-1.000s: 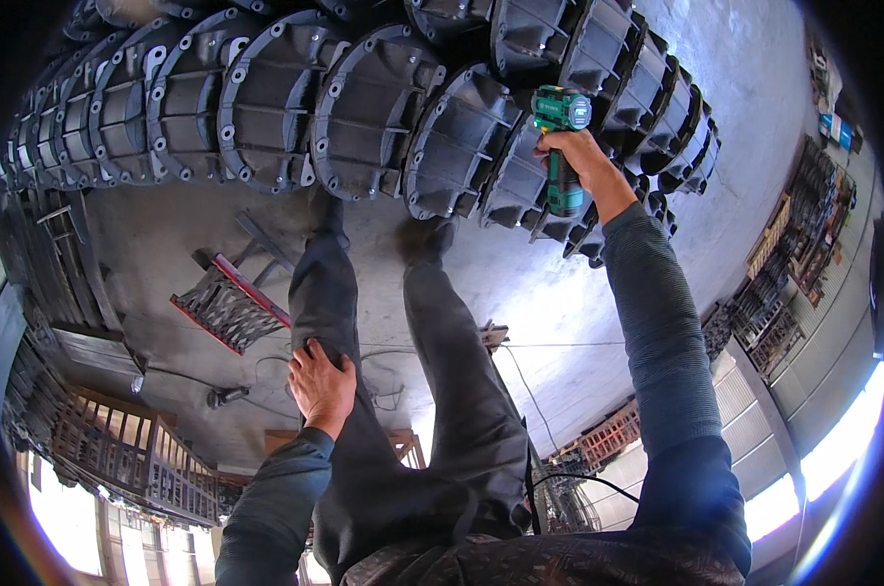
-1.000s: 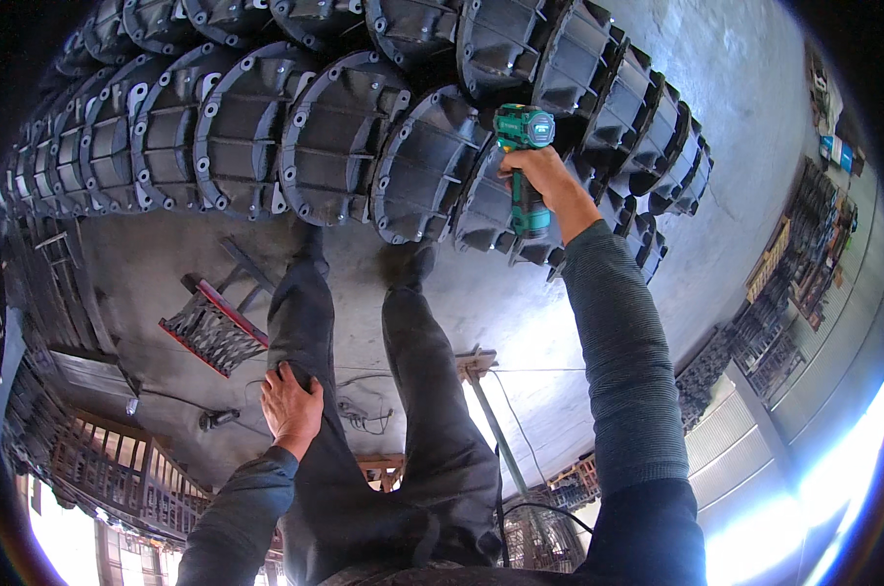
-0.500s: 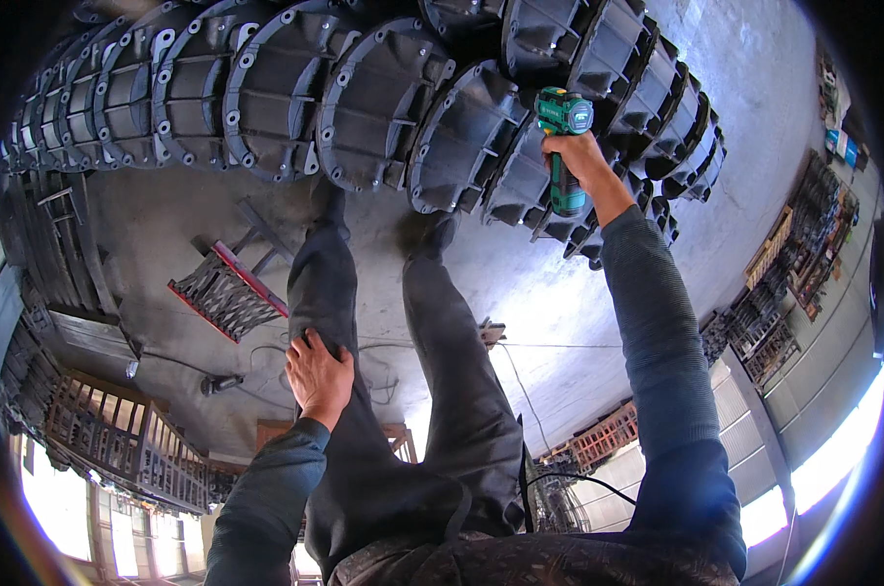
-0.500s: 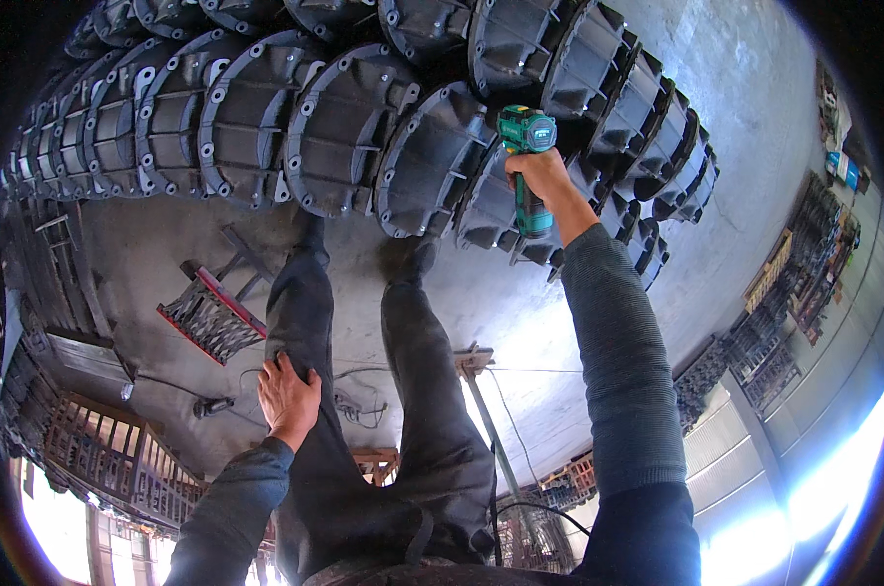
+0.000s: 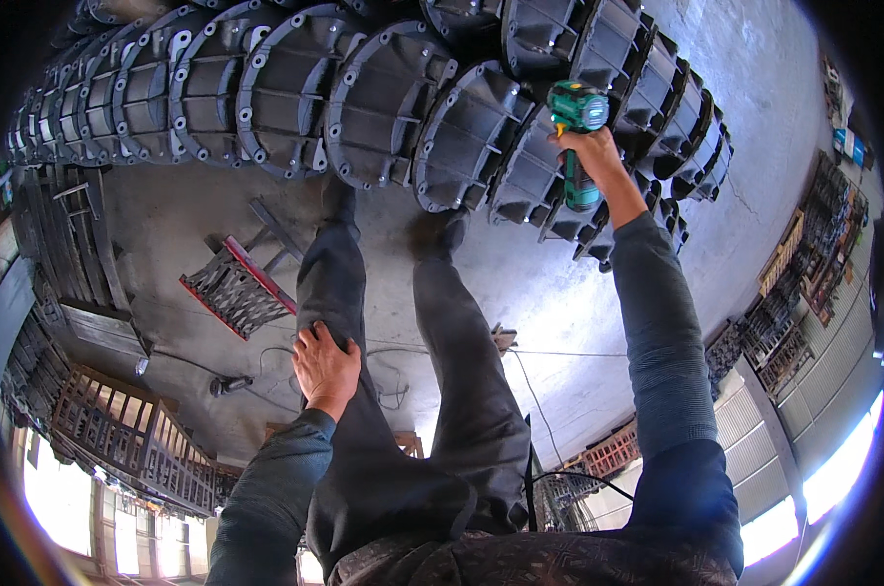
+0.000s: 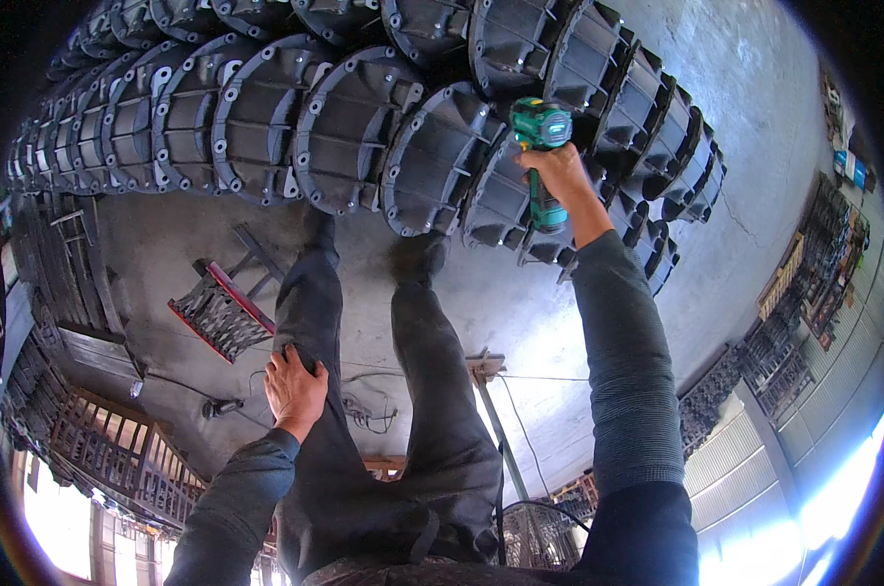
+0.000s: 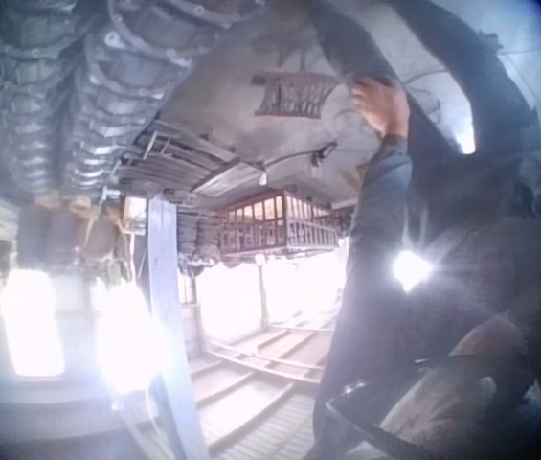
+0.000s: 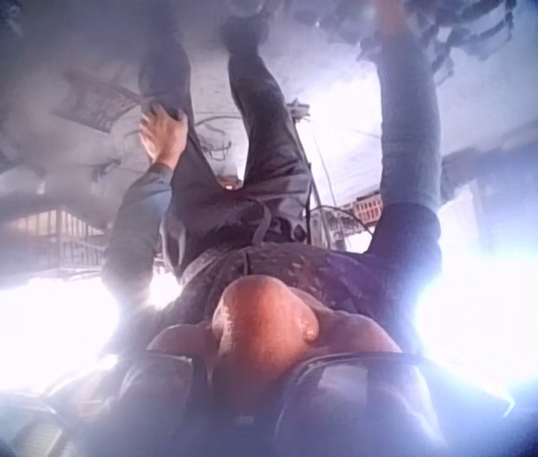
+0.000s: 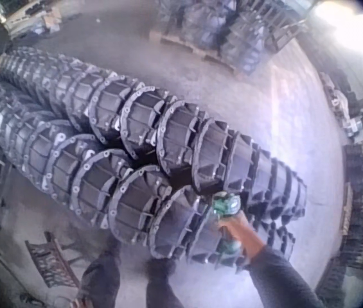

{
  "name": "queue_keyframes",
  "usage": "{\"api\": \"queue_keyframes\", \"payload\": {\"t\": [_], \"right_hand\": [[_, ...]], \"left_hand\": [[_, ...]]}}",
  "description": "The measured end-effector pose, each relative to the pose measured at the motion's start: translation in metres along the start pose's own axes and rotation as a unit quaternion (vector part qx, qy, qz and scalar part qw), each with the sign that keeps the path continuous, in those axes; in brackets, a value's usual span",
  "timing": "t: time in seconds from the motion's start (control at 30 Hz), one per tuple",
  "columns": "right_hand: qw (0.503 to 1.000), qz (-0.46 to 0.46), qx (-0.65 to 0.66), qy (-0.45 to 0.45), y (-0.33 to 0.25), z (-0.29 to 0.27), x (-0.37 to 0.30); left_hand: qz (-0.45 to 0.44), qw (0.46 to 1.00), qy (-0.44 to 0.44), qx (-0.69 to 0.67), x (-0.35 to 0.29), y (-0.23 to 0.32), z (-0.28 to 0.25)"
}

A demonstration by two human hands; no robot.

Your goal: The person uses a cordless drill to fasten bolts onto stacked metal parts in a workshop. The person moves between stacks, positions the drill, and tightens fasteners on multiple units.

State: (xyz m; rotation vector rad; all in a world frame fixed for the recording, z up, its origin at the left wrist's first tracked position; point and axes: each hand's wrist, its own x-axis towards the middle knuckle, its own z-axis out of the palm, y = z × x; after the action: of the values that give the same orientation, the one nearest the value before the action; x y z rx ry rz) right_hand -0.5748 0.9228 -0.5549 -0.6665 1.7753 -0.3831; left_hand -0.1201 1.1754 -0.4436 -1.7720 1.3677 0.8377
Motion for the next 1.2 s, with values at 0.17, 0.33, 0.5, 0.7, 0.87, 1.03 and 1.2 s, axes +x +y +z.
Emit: {"api": "queue_keyframes", "payload": {"t": [0.17,0.33,0.5,0.7,0.87,1.03,1.2], "right_hand": [[0.999,-0.011,0.002,-0.050,0.022,-0.006,-0.072],[0.992,0.072,0.100,-0.022,0.097,0.060,-0.148],[0.988,0.135,0.070,-0.023,0.141,0.100,-0.167],[0.986,0.096,0.131,-0.034,0.158,0.121,-0.171],[0.999,0.011,0.026,-0.033,0.175,0.136,-0.168],[0.993,0.076,0.081,-0.029,0.179,0.143,-0.167],[0.997,0.063,0.051,-0.008,0.173,0.149,-0.163]], "left_hand": [[0.001,1.000,-0.002,-0.006,-0.003,0.001,0.001],[0.004,1.000,0.003,-0.006,-0.004,0.003,0.002],[0.005,1.000,-0.001,0.001,-0.004,0.000,0.007],[0.007,1.000,0.005,-0.002,-0.002,-0.001,0.007],[0.006,1.000,-0.007,0.005,-0.003,-0.004,0.005],[0.011,1.000,0.004,-0.001,-0.002,-0.006,0.006],[0.013,1.000,0.003,-0.003,-0.002,-0.008,0.008]]}}
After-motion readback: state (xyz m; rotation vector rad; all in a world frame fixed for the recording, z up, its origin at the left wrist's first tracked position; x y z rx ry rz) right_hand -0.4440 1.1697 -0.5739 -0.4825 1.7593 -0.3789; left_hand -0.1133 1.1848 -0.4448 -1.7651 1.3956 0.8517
